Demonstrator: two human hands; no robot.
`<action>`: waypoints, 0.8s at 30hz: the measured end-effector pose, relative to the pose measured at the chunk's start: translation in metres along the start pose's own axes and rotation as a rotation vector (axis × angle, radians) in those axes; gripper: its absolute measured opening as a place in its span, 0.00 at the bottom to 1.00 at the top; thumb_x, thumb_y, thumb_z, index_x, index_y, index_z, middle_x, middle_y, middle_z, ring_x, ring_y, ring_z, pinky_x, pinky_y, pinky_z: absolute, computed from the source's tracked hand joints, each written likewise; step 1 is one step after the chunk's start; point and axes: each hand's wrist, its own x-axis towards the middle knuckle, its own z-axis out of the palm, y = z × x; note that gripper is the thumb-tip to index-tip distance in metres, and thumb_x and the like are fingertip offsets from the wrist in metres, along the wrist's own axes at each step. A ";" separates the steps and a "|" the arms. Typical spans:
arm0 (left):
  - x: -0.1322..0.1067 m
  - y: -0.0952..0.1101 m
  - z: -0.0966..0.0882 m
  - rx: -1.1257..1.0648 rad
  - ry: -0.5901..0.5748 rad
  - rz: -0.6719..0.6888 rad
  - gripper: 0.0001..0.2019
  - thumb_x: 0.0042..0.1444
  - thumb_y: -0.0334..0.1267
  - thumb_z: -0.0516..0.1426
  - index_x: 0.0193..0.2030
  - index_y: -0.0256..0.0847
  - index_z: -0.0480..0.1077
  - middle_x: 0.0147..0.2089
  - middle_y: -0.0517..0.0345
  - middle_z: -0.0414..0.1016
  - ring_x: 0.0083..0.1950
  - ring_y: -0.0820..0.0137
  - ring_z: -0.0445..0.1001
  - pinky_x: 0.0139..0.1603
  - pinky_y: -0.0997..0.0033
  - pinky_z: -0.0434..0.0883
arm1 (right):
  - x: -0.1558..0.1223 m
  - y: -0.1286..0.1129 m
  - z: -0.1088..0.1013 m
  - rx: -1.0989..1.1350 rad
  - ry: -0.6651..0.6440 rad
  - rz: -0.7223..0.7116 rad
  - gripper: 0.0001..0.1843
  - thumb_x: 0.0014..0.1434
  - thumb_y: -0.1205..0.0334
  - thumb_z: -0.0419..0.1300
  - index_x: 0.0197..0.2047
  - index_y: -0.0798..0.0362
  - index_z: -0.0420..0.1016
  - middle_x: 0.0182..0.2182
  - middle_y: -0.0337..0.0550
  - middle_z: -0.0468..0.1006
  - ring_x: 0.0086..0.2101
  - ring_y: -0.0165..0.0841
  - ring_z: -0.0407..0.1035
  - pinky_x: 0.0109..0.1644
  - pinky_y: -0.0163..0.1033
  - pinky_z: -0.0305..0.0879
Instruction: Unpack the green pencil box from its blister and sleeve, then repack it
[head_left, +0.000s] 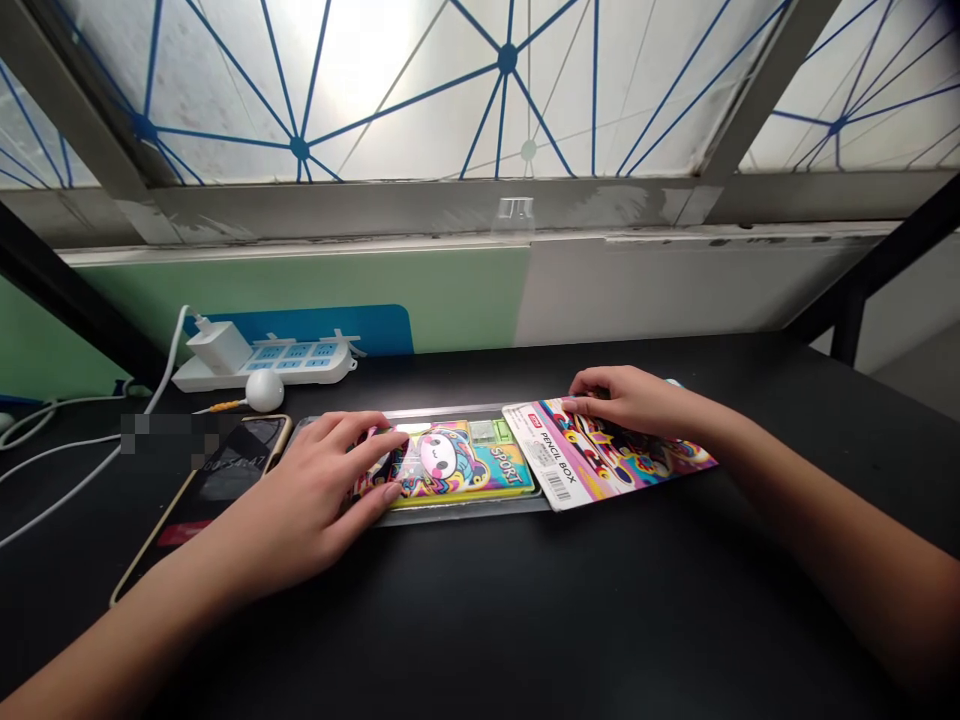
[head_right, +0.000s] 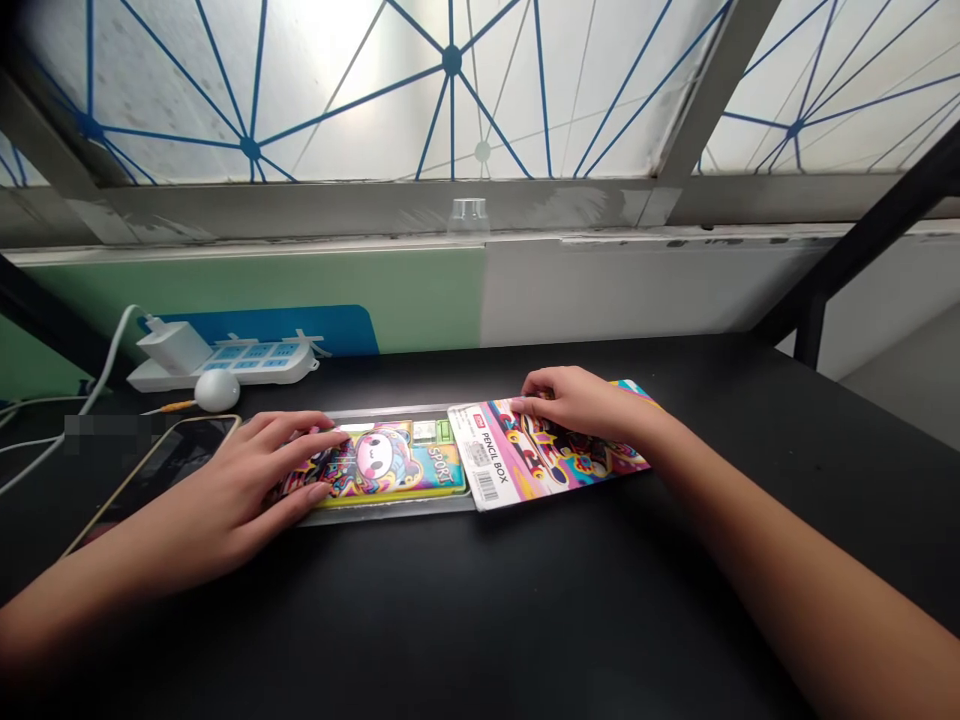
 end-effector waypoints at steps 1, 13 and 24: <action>0.000 0.000 0.000 -0.001 -0.005 -0.001 0.23 0.69 0.50 0.53 0.68 0.54 0.66 0.67 0.50 0.66 0.66 0.49 0.62 0.64 0.47 0.64 | 0.000 0.000 -0.001 -0.008 -0.001 0.004 0.25 0.59 0.33 0.59 0.38 0.47 0.78 0.34 0.40 0.81 0.34 0.38 0.73 0.34 0.40 0.63; -0.001 -0.002 0.002 -0.011 -0.008 -0.010 0.23 0.69 0.51 0.52 0.68 0.54 0.65 0.68 0.49 0.65 0.68 0.49 0.60 0.65 0.46 0.63 | -0.004 0.009 -0.022 -0.029 0.030 0.080 0.28 0.52 0.30 0.63 0.35 0.48 0.81 0.29 0.39 0.81 0.31 0.36 0.71 0.31 0.38 0.60; 0.001 -0.001 0.002 -0.015 -0.014 -0.031 0.23 0.68 0.52 0.52 0.67 0.51 0.67 0.67 0.49 0.66 0.68 0.48 0.60 0.66 0.45 0.64 | -0.007 0.016 -0.027 -0.043 0.050 0.081 0.26 0.53 0.31 0.63 0.37 0.46 0.81 0.30 0.39 0.82 0.31 0.37 0.73 0.31 0.38 0.61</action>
